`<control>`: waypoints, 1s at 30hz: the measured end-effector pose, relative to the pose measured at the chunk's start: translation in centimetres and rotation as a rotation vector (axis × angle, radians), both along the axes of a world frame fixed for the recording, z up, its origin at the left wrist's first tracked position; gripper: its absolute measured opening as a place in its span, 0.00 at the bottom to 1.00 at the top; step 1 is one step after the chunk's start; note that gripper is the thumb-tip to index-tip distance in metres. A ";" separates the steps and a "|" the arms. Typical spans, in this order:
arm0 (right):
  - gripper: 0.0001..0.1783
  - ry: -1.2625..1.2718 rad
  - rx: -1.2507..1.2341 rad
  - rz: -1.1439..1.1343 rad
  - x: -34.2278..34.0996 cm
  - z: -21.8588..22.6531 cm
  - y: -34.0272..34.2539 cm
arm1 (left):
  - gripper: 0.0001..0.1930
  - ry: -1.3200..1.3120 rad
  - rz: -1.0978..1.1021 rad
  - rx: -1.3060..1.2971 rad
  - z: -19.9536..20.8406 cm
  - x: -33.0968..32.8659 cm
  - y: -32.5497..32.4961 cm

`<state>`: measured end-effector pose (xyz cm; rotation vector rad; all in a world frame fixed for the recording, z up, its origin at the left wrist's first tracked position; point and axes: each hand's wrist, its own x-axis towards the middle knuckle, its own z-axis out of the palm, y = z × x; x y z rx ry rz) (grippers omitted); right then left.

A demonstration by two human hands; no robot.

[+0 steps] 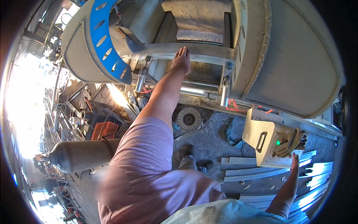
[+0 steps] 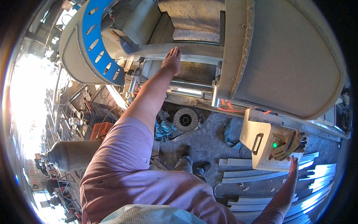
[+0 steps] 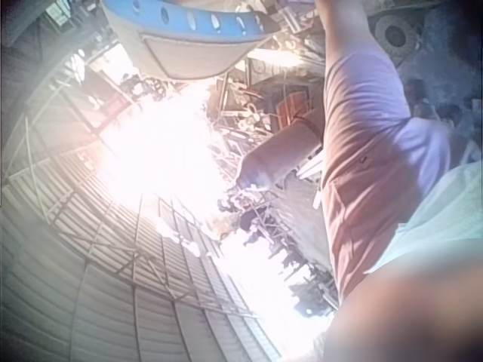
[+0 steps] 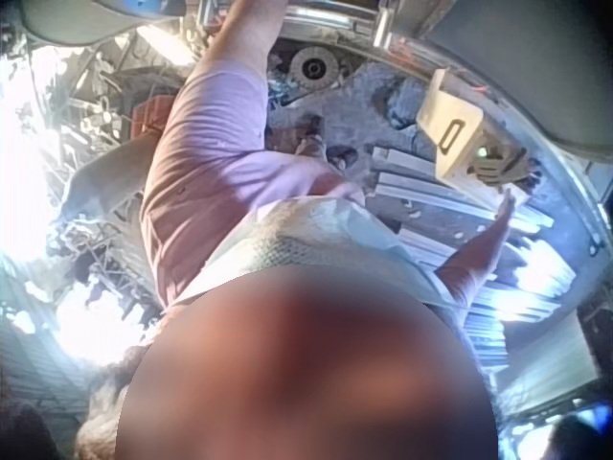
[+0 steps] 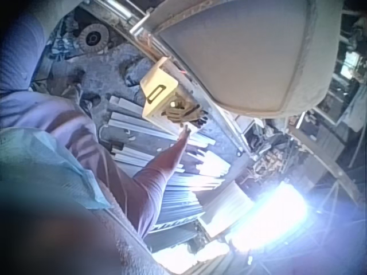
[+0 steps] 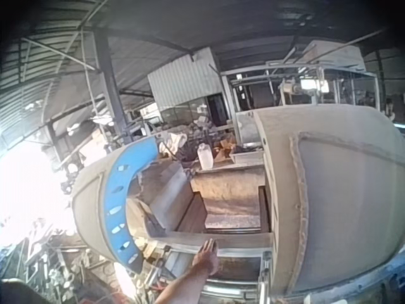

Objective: The person picks up long metal profiles from a pile, places them into a cutting machine, and operates the machine to cut them. The person repeats this process with multiple profiles, handling each one individually and positioning it in the machine before cutting.

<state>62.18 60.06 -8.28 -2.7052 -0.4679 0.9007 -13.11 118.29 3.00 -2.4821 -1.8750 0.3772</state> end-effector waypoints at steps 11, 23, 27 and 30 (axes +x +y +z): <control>0.47 -0.063 -0.030 -0.055 -1.6 1.0 0.5 | 0.52 0.043 0.001 -0.013 0.7 0.2 -0.4; 0.46 -0.026 0.029 -0.021 -2.5 2.0 0.8 | 0.52 0.082 0.020 -0.007 0.6 0.5 -0.3; 0.46 0.005 0.047 0.013 -1.2 0.8 0.2 | 0.53 0.080 0.017 -0.032 1.0 0.6 -0.5; 0.46 -0.003 0.086 0.010 -0.6 0.0 -0.1 | 0.54 0.070 0.017 -0.025 1.0 0.5 -0.5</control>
